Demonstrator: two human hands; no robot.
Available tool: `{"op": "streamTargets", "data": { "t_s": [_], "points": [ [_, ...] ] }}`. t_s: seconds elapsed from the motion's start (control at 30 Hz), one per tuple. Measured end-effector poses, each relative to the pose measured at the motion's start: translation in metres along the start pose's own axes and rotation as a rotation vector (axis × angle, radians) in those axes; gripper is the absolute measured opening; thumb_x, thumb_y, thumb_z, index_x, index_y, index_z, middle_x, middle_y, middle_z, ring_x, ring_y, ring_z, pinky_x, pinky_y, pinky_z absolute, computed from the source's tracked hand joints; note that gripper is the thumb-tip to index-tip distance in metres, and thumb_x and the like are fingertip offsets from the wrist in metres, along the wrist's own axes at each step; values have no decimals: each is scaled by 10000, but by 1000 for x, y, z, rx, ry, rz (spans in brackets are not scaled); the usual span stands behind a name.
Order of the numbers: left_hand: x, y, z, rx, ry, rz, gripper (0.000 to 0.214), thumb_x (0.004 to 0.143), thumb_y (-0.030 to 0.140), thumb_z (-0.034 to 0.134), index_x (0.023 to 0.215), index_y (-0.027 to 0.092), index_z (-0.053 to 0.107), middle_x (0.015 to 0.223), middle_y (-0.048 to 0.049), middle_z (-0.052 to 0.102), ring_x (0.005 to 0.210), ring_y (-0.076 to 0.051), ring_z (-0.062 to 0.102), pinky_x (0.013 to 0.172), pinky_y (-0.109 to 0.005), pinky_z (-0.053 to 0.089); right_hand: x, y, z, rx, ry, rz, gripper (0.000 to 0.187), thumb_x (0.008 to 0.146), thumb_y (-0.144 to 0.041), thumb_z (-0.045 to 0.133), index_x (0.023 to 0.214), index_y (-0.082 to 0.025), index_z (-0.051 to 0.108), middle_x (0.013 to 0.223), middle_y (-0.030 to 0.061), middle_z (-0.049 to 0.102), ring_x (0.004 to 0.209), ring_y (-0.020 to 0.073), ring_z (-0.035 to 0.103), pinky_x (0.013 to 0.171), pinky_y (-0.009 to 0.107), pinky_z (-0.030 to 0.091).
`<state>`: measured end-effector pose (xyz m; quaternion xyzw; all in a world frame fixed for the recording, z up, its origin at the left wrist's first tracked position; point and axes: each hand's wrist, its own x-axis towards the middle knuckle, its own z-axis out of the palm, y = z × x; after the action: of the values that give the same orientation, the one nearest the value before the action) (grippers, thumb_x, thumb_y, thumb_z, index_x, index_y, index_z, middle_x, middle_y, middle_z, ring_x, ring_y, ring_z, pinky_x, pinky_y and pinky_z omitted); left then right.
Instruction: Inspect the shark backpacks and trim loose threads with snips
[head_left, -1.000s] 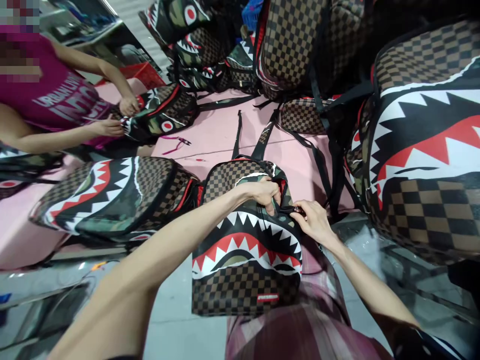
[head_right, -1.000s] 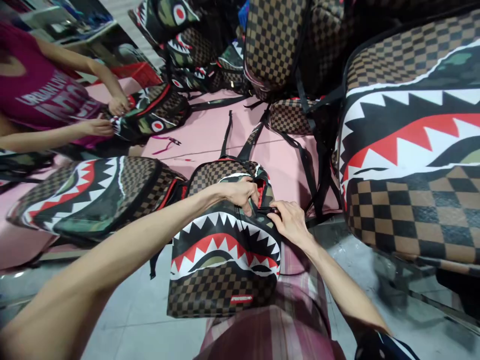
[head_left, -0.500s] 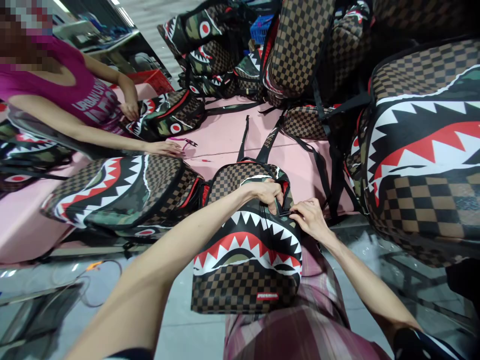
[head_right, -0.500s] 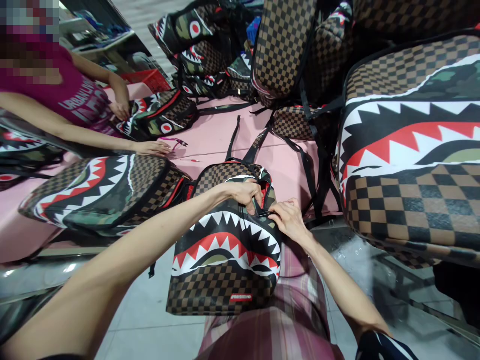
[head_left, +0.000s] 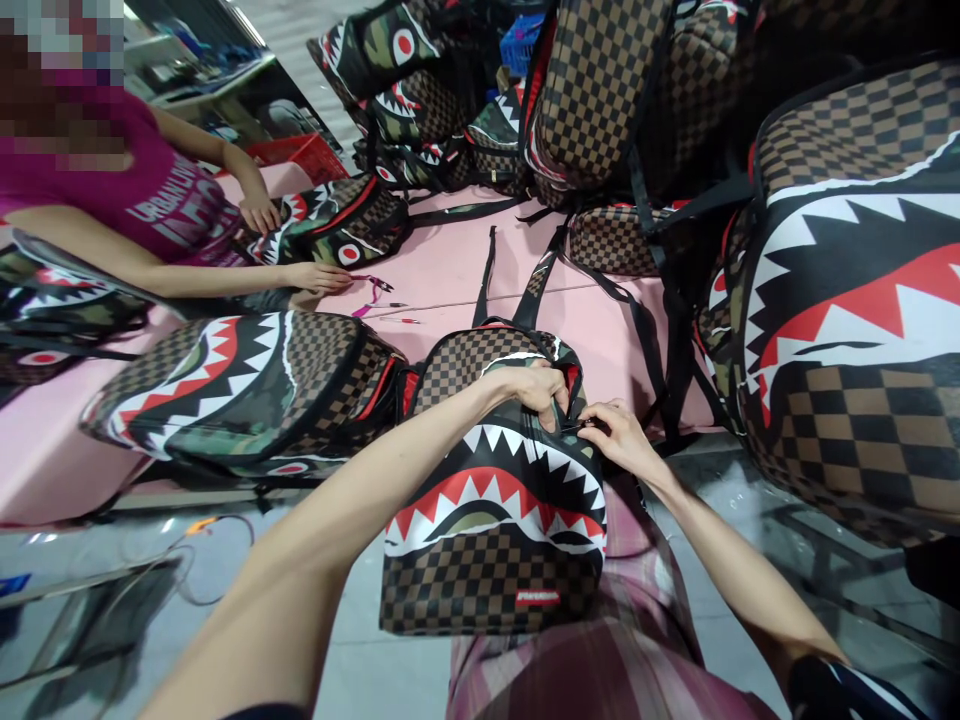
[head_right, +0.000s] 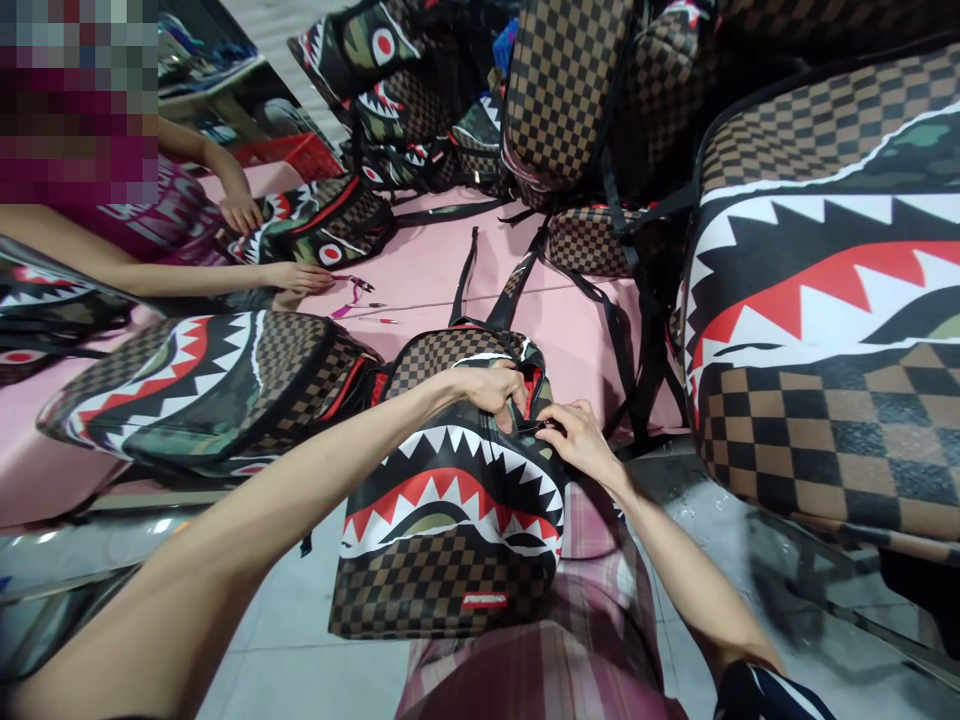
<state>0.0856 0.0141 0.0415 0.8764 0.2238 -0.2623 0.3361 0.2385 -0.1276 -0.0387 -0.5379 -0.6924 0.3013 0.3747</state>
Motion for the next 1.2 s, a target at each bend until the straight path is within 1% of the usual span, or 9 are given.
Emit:
{"op": "streamTargets", "data": {
  "t_s": [0.1,0.17,0.3,0.4,0.53,0.73,0.87,1.03,1.2],
  "points": [
    [2,0,0,-7,-38,-7,238,609,334,693,815,221,735,823,16,709,868,-167,584,1025,-319,225,1,3,3,144,-13,101,127,806,-321,572,889,-228,596,839,4,648,795,176,562,747,305,397],
    [2,0,-1,-20,-43,-7,231,615,318,693,822,223,735,818,19,709,868,-168,589,1029,-323,217,1,5,3,130,18,119,123,816,-308,560,903,-227,592,847,3,649,794,172,571,758,306,391],
    [2,5,-3,3,-43,-38,222,622,288,705,830,216,733,878,6,711,945,-190,575,1072,-378,123,-1,6,-2,-71,47,-2,100,843,-291,567,903,-219,601,876,20,679,816,179,587,850,351,316],
    [1,7,-4,5,-38,-51,236,628,290,708,849,211,731,923,-6,708,996,-209,556,1079,-404,97,0,6,-4,-84,16,-70,103,853,-299,569,907,-217,600,886,18,687,817,173,598,857,352,304],
    [2,7,-4,6,-48,-42,251,629,279,708,868,207,729,956,-12,706,1006,-208,547,1078,-408,93,2,4,-3,-48,1,-47,101,839,-299,588,903,-222,603,874,15,684,814,174,588,836,340,328],
    [3,4,-3,-5,-43,-49,241,612,294,709,839,215,731,912,5,712,961,-191,552,1074,-389,90,4,4,-2,-15,-10,31,87,825,-277,594,898,-232,608,823,3,670,797,180,564,810,325,358],
    [5,2,-2,-45,-41,-23,233,602,305,716,812,208,732,893,0,715,913,-189,566,1068,-394,80,4,10,-5,-65,30,-14,78,830,-270,602,895,-228,605,838,1,679,790,176,571,826,331,345],
    [6,1,-1,-54,-41,-13,204,619,306,706,789,196,731,854,-15,718,876,-198,582,1053,-410,93,5,12,-4,-74,7,-65,78,831,-277,614,893,-231,602,833,-11,685,768,165,578,817,324,340],
    [6,2,-2,-41,-31,-8,172,604,289,716,753,204,729,792,1,713,832,-186,591,1045,-377,133,8,14,-2,-74,5,-90,86,828,-273,623,896,-225,601,811,-14,681,752,157,582,815,318,337]
  ]
}}
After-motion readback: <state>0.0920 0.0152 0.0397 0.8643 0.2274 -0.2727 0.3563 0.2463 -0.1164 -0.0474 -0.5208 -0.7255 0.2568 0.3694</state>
